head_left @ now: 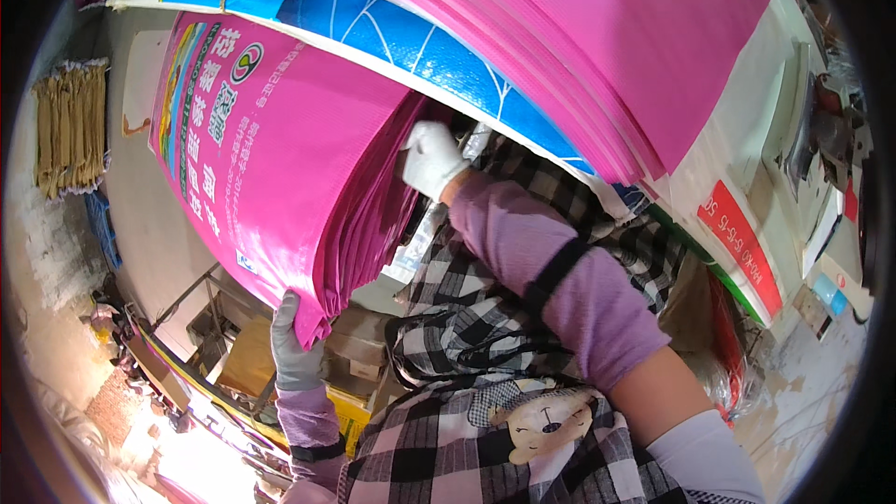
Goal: The person is using an industrial sewing machine to seal large pink plastic bags.
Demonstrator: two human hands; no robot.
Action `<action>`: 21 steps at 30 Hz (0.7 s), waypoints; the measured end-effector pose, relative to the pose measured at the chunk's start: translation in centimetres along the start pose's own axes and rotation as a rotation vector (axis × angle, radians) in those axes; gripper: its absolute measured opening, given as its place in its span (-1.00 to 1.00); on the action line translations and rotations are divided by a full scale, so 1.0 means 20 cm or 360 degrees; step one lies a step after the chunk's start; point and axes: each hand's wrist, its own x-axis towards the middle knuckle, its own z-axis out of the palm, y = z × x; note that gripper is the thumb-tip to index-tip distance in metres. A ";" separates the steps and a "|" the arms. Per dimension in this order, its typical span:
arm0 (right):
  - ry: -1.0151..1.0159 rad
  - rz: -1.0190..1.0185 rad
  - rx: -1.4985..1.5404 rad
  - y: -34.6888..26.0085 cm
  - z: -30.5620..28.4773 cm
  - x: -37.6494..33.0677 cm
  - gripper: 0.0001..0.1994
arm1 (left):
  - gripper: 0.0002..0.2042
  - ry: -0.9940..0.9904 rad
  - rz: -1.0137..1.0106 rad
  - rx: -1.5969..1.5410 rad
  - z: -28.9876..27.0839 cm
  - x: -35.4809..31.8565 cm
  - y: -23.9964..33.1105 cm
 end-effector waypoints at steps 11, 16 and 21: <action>0.0661 0.1261 0.0433 -0.46 0.43 -0.53 -0.55 | -0.81 0.0152 0.0061 -0.0008 -0.15 -0.10 0.08; 0.0873 0.1604 0.0977 -0.41 0.63 -0.44 -0.54 | -0.78 0.0257 0.0081 0.0037 -0.19 -0.14 0.09; 0.0431 0.0722 0.1446 -0.34 0.42 -0.12 -0.69 | -0.80 0.0165 0.0074 0.0009 -0.19 -0.09 0.06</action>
